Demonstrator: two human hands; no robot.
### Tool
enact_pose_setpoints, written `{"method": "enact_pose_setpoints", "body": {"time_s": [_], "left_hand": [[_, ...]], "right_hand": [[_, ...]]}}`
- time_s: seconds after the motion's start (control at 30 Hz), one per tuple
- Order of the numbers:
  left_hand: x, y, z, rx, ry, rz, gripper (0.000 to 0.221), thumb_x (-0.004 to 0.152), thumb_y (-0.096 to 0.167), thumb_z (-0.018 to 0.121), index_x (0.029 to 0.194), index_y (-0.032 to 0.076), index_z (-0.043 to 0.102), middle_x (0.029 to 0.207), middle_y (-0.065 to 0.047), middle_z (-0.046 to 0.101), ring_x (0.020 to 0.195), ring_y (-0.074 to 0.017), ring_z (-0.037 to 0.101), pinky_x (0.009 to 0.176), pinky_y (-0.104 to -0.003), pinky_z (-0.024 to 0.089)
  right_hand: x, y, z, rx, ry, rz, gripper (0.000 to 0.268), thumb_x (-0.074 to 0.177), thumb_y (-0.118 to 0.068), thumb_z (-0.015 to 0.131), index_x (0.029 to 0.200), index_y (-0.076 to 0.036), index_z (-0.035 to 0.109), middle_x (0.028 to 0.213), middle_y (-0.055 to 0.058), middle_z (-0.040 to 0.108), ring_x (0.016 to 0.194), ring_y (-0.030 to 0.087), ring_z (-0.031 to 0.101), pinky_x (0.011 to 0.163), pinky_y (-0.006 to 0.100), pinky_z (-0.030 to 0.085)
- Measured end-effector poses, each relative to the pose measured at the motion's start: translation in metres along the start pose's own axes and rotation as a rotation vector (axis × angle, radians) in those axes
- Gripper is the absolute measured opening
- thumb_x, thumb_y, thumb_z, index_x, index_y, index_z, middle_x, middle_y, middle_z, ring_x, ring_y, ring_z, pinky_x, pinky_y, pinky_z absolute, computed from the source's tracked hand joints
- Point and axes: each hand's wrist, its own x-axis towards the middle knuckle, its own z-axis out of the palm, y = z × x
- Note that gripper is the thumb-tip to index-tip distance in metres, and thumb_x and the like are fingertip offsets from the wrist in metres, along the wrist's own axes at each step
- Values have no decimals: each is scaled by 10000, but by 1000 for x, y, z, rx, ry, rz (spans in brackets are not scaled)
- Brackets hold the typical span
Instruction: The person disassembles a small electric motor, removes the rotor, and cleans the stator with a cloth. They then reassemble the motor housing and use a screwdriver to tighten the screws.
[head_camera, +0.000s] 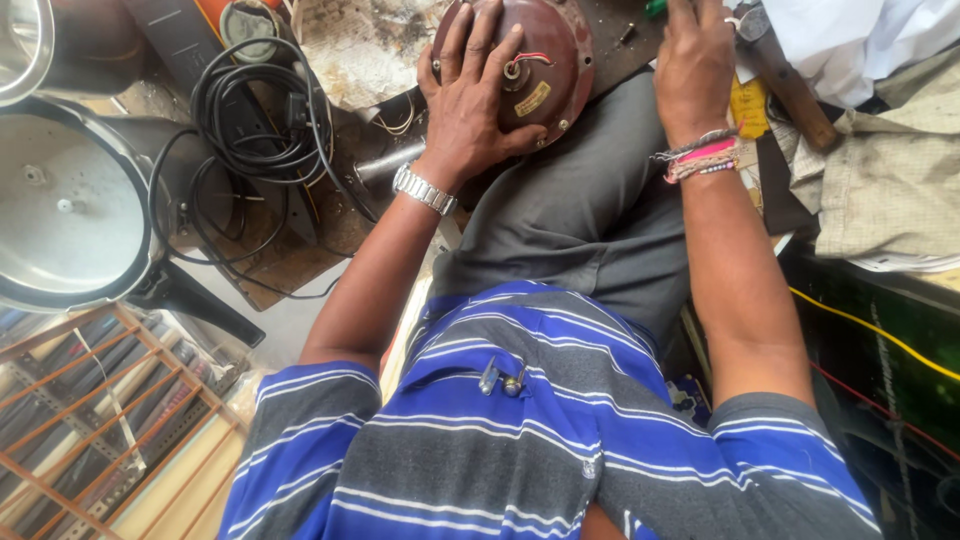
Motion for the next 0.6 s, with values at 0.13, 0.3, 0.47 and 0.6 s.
{"method": "enact_pose_setpoints", "body": {"time_s": [0.13, 0.3, 0.47, 0.6], "left_hand": [[-2, 2, 1, 31, 6, 15, 1121, 670, 569, 954, 1575, 206, 401, 1690, -91, 216, 1568, -333, 129, 1217, -649, 71], [-2, 6, 2, 29, 27, 26, 1119, 671, 542, 952, 1581, 192, 403, 1695, -95, 205, 1569, -334, 116, 1223, -650, 65], [-1, 5, 2, 33, 26, 31, 1112, 676, 536, 954, 1582, 191, 409, 1696, -96, 197, 1570, -333, 104, 1219, -656, 52], [0, 7, 1, 31, -6, 14, 1111, 674, 533, 951, 1583, 193, 410, 1696, -91, 197, 1573, -328, 106, 1223, -653, 48]], "right_hand": [[-1, -12, 19, 150, -55, 118, 273, 885, -43, 846, 1137, -4, 749, 1027, 159, 657, 940, 330, 648, 829, 439, 534], [11, -21, 13, 396, -90, 214, 188, 896, -1, 836, 1050, 23, 732, 1023, 150, 689, 820, 270, 703, 741, 390, 569], [5, -41, -18, 489, 2, 33, 156, 966, -12, 826, 1097, 7, 743, 1046, 129, 717, 892, 262, 712, 757, 360, 579], [7, -59, -26, 422, 63, -47, 174, 966, -75, 874, 1073, -14, 751, 999, 100, 703, 912, 267, 673, 776, 372, 559]]}}
